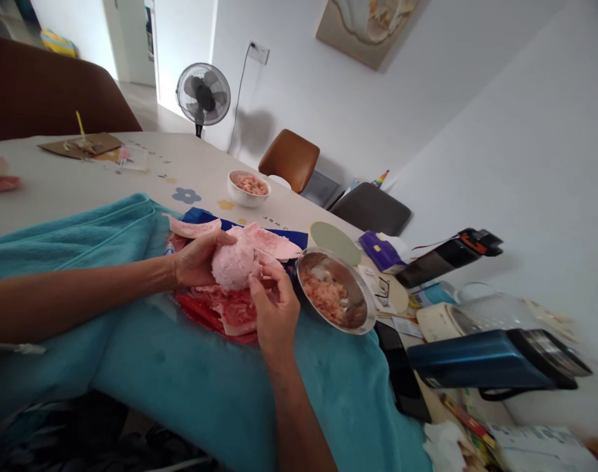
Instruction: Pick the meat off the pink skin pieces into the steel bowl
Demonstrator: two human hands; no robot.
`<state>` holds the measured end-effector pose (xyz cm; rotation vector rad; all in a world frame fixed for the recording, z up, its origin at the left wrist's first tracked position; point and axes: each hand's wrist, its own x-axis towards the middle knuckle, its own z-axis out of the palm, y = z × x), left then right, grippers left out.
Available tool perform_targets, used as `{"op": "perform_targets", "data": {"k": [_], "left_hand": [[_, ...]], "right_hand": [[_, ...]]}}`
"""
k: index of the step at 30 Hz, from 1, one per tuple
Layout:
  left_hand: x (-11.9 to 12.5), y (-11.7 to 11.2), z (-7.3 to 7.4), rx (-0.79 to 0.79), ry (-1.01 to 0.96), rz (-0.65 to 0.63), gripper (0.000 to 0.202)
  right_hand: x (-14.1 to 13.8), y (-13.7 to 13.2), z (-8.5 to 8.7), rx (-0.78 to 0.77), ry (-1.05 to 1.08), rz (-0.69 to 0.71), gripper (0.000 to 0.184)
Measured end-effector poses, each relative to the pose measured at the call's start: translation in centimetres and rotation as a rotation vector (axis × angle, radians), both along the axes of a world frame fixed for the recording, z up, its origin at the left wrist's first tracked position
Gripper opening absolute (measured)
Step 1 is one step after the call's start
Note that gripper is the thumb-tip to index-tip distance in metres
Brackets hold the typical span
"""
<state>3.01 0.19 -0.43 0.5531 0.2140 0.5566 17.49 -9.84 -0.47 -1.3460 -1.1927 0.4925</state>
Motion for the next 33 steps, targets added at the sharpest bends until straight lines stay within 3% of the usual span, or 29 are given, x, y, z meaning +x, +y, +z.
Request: {"op": "perform_targets", "data": {"k": [8,13,19,26,28,31,33], "left_hand": [[-0.1,0.3,-0.7,0.076,-0.024,-0.107,0.034],[-0.3,0.4,-0.9,0.115,0.034,-0.083,0.038],[-0.1,0.1,-1.0,0.105,0.124,-0.014,0.031],[0.5,-0.5,-0.7,-0.008,0.113,0.037,0.024],[0.5,-0.5,-0.6,-0.036,0.135,0.056,0.023],[0.3,-0.2,-0.4,-0.033,0.151,0.076,0.025],[0.3,-0.1,-0.4,-0.026,0.148,0.088,0.027]], "right_hand": [[0.4,0.2,-0.2,-0.034,0.124,0.083,0.013],[0.5,0.2,-0.4,-0.08,0.153,0.096,0.017],[0.9,0.1,0.0,-0.02,-0.129,0.072,0.014],[0.6,-0.4,-0.3,0.295,-0.591,-0.002,0.013],[0.5,-0.3,-0.6,0.33,-0.606,-0.032,0.013],[0.2,-0.2,-1.1,0.26,-0.481,-0.04,0.003],[0.2,-0.1,-1.3,0.195,-0.425,-0.015,0.021]]}}
